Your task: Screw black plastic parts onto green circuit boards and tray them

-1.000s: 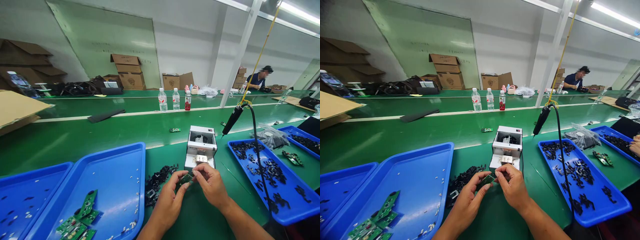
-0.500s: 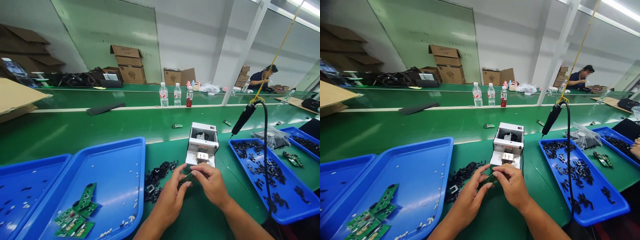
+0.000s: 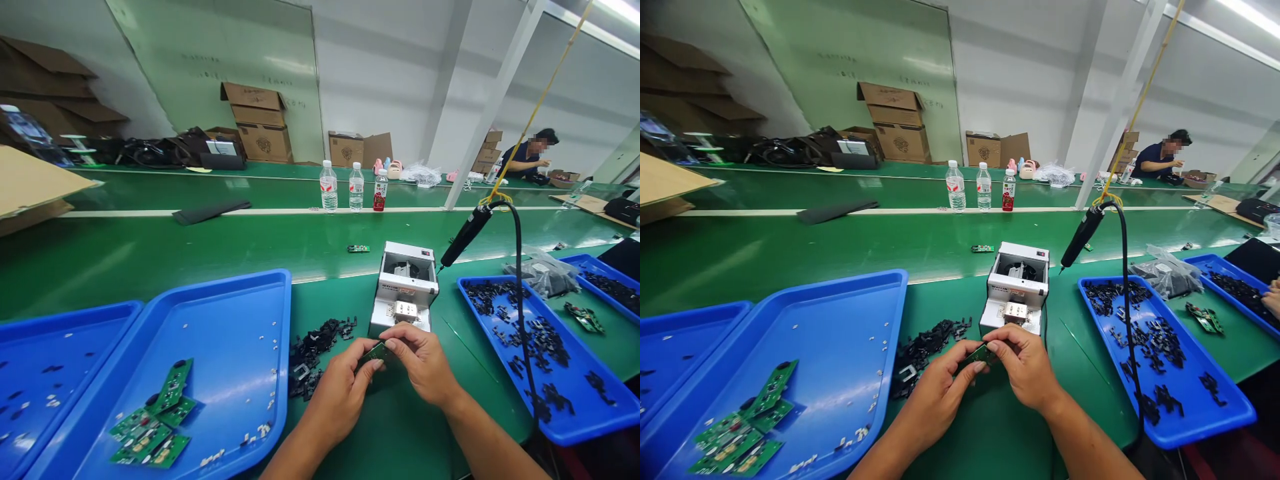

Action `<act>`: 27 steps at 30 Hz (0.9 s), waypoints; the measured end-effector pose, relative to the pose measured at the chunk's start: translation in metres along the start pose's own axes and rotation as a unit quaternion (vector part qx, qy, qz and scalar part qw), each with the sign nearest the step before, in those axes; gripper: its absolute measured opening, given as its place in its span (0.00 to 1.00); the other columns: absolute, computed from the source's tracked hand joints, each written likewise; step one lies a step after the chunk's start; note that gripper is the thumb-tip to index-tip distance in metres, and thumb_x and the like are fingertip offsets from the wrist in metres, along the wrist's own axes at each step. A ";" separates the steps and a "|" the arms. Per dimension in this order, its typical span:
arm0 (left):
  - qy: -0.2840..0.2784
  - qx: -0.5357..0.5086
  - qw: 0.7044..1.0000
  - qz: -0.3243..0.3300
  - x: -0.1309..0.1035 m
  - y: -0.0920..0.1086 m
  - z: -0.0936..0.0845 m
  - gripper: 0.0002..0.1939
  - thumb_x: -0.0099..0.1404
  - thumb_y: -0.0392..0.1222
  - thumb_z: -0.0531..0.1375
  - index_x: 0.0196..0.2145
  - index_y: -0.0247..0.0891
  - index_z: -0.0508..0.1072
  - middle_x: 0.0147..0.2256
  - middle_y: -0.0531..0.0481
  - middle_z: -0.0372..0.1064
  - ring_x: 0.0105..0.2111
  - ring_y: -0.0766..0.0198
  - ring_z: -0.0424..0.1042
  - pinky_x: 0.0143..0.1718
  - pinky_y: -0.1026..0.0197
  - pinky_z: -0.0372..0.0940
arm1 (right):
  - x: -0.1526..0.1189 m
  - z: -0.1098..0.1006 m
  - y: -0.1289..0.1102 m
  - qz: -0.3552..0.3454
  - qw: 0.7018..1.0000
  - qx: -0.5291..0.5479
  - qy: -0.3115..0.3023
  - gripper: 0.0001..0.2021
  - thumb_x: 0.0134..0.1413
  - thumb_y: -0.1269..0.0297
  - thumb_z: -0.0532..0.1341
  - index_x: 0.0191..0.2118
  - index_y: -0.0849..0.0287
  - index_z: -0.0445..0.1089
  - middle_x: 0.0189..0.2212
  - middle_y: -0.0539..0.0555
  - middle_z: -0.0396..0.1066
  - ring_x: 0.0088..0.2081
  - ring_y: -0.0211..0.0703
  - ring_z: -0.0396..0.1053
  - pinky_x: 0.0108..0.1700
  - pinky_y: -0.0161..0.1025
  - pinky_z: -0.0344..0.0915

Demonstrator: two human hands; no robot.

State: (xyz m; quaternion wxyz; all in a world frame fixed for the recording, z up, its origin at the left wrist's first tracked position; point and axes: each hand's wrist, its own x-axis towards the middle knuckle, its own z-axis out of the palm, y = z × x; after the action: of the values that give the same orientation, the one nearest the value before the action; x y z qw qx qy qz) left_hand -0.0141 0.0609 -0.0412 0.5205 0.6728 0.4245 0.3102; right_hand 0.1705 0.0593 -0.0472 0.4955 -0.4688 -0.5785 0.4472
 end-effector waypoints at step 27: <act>0.108 -0.232 0.950 -0.181 0.044 0.003 0.024 0.20 0.59 0.53 0.66 0.39 0.33 0.71 0.40 0.37 0.80 0.23 0.64 0.76 0.17 0.68 0.63 | 0.164 -0.158 0.006 -0.086 0.829 -0.188 0.520 0.34 0.50 0.57 0.64 0.62 0.60 0.58 0.50 0.63 0.72 0.51 0.54 0.72 0.58 0.57 0.65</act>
State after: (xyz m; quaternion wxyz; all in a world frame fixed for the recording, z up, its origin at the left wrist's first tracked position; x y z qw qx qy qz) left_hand 0.0265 0.0892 -0.0453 0.6605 0.4077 0.5096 0.3712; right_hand 0.3165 0.2305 -0.0106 0.6622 -0.6640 -0.3465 -0.0240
